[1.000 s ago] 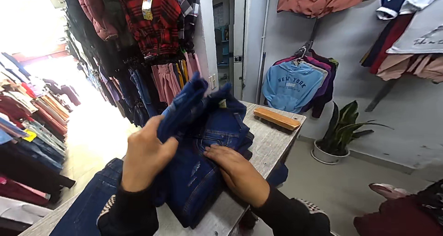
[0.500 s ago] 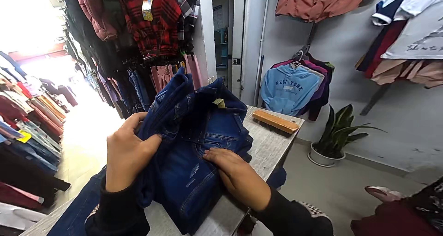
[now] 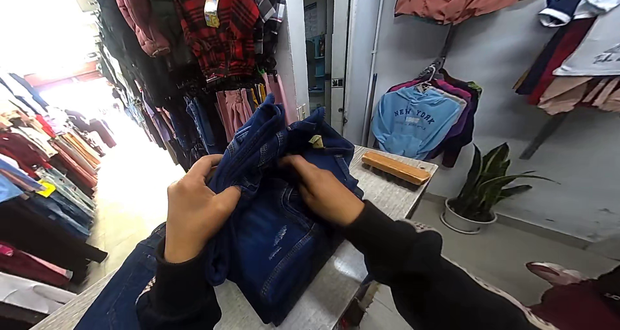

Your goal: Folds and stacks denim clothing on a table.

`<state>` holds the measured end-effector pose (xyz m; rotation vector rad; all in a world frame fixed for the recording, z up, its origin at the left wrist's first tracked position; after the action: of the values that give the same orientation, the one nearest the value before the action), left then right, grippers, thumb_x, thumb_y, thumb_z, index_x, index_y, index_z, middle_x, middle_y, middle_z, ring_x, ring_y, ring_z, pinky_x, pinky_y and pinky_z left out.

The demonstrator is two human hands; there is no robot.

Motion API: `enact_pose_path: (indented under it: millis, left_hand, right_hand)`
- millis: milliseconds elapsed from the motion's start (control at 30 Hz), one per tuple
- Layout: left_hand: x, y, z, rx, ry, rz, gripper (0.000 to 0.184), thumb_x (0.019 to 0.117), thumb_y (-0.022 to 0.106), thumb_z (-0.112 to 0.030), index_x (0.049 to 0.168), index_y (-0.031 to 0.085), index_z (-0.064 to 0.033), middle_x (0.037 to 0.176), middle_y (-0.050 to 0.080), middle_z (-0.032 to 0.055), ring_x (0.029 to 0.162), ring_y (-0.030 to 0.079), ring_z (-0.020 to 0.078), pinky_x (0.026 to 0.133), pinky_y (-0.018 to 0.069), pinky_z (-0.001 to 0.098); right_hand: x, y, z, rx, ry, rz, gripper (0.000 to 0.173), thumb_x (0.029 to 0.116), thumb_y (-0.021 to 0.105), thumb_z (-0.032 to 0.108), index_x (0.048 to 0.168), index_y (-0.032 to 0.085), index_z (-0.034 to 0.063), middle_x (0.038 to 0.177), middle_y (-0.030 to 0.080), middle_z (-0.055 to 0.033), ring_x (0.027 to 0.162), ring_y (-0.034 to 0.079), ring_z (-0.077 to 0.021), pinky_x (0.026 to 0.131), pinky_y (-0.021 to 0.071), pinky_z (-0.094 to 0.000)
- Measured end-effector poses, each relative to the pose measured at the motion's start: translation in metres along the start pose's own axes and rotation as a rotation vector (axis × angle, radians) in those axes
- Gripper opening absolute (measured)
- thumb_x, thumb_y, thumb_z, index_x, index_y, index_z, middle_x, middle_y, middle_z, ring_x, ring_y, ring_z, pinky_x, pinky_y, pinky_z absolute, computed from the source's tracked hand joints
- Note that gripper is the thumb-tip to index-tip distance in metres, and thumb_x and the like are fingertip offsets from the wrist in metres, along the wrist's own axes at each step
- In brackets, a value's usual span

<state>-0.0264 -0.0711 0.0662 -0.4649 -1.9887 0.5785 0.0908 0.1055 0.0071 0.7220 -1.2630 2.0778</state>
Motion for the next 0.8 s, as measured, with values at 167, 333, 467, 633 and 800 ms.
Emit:
enact_pose_path:
  millis: [167, 333, 467, 633, 800]
  left_hand:
    - [0.003, 0.005, 0.0, 0.011, 0.008, 0.004, 0.041, 0.0761, 0.073, -0.021, 0.117, 0.07, -0.0192, 0.091, 0.077, -0.0034, 0.076, 0.072, 0.0082, 0.062, 0.0569, 0.038]
    - [0.004, 0.004, 0.002, 0.016, -0.018, -0.011, 0.039, 0.0743, 0.073, -0.024, 0.114, 0.072, -0.0206, 0.089, 0.076, -0.0053, 0.075, 0.071, 0.0064, 0.062, 0.0569, 0.0379]
    - [0.006, 0.005, 0.008, 0.028, -0.029, -0.028, 0.042, 0.0718, 0.073, -0.028, 0.113, 0.072, -0.0202, 0.087, 0.075, -0.0051, 0.075, 0.07, 0.0076, 0.063, 0.0557, 0.0397]
    - [0.007, 0.006, 0.01, 0.031, -0.037, -0.037, 0.043, 0.07, 0.071, -0.028, 0.112, 0.072, -0.0168, 0.088, 0.075, -0.0026, 0.077, 0.071, 0.0086, 0.066, 0.0559, 0.0402]
    - [0.005, 0.007, 0.011, 0.023, -0.056, -0.038, 0.044, 0.0698, 0.071, -0.028, 0.112, 0.072, -0.0164, 0.088, 0.075, -0.003, 0.078, 0.071, 0.0073, 0.066, 0.0562, 0.0392]
  right_hand:
    - [0.009, 0.009, -0.027, -0.095, 0.086, 0.108, 0.04, 0.0948, 0.053, -0.007, 0.133, 0.064, -0.0007, 0.133, 0.065, -0.0197, 0.127, 0.061, -0.0348, 0.11, 0.0449, -0.0516]
    - [-0.003, 0.011, -0.034, -0.09, 0.093, -0.022, 0.04, 0.0976, 0.055, 0.001, 0.137, 0.062, 0.0044, 0.134, 0.064, -0.0166, 0.126, 0.06, -0.0353, 0.107, 0.047, -0.052]
    - [-0.007, -0.024, -0.045, -0.114, 0.166, -0.356, 0.033, 0.0912, 0.063, 0.003, 0.122, 0.06, -0.0066, 0.131, 0.057, -0.0276, 0.118, 0.06, -0.0416, 0.097, 0.0518, -0.054]
    - [-0.011, -0.038, -0.069, -0.128, 0.401, -0.193, 0.042, 0.0935, 0.066, 0.003, 0.132, 0.052, -0.007, 0.097, 0.068, -0.0199, 0.086, 0.068, -0.0352, 0.081, 0.0557, -0.0546]
    - [-0.03, -0.039, -0.08, -0.193, 0.343, -0.27, 0.027, 0.0927, 0.069, 0.005, 0.119, 0.069, -0.0002, 0.104, 0.065, -0.0213, 0.09, 0.067, -0.0328, 0.081, 0.0573, -0.0485]
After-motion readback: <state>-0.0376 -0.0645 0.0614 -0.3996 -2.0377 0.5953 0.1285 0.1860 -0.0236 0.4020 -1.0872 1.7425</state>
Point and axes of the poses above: each hand's wrist, its own x-axis towards the middle knuckle, its own y-axis out of the palm, z = x × y, the point moved 6 cm from there along x, towards the middle knuckle
